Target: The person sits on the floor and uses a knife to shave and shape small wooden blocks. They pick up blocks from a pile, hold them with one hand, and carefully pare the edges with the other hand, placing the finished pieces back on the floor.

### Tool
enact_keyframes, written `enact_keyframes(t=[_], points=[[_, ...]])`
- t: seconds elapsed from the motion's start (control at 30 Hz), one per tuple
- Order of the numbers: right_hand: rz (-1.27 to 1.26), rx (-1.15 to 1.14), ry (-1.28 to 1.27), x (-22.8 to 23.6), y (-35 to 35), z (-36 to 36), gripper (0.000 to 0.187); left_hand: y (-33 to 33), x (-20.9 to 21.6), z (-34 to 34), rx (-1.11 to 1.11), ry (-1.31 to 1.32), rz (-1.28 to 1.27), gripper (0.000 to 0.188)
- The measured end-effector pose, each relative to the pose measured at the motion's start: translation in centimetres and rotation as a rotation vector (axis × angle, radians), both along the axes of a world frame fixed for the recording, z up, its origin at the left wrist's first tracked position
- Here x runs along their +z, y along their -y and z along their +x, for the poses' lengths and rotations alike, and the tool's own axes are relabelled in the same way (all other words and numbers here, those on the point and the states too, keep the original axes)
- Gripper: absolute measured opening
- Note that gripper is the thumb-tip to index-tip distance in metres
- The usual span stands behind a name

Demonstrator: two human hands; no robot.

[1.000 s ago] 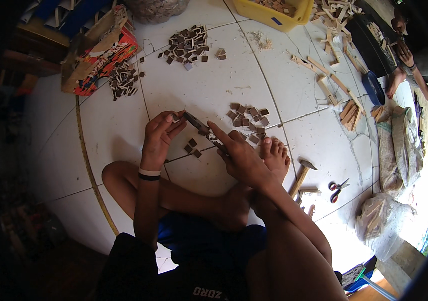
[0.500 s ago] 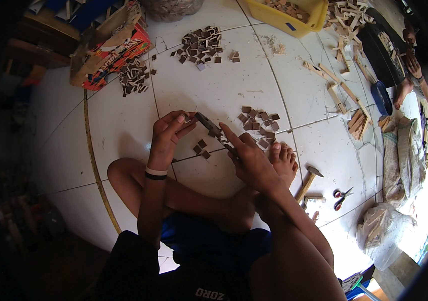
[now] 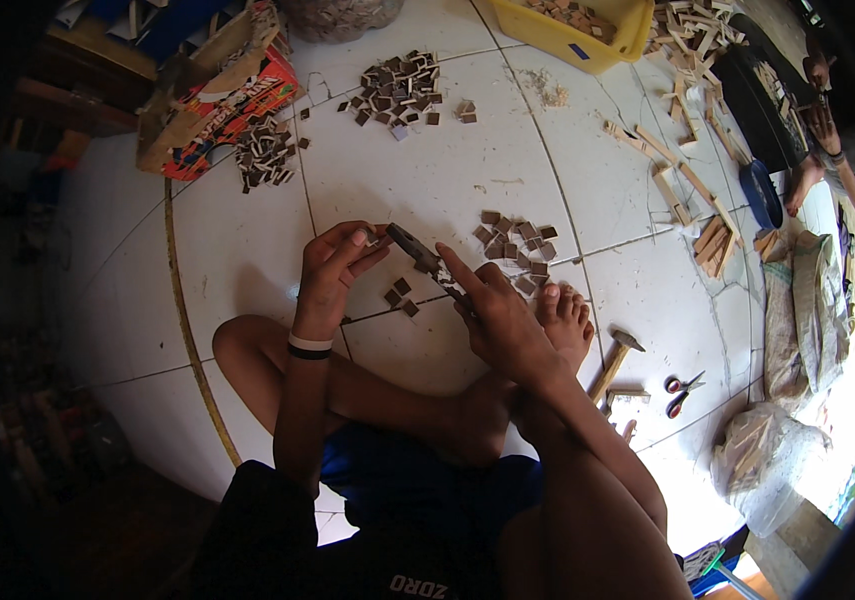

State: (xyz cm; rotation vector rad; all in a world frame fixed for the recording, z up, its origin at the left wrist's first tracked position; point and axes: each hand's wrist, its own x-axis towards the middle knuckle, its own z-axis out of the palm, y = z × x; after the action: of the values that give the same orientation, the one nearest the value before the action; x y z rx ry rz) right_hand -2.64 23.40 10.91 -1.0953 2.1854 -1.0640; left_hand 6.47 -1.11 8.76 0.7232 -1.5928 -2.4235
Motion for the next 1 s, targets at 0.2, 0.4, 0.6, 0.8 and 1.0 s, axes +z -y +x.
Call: enact_keyframes(t=[0.2,0.4,0.6,0.8,1.0], points=[[0.032,-0.005,0.009,0.2,0.1,0.0,0.081,-0.1,-0.1,-0.1,0.008,-0.009,0.011,0.028],[0.076,-0.027,0.049,0.2,0.0,0.1,0.077,-0.2,-0.4,-0.3,-0.008,-0.033,0.057,0.030],[0.067,-0.005,0.018,-0.1,0.4,0.3,0.077,-2.9,-1.8,-0.8,-0.011,-0.179,0.284,0.053],[0.054,0.067,0.077,0.7,0.2,0.0,0.074,-3.4,-3.3,-0.7,0.007,-0.265,0.508,0.071],[-0.007,0.143,0.664,1.4,-0.1,0.7,0.064,-2.8,-4.7,0.3,-0.098,-0.374,0.693,0.087]])
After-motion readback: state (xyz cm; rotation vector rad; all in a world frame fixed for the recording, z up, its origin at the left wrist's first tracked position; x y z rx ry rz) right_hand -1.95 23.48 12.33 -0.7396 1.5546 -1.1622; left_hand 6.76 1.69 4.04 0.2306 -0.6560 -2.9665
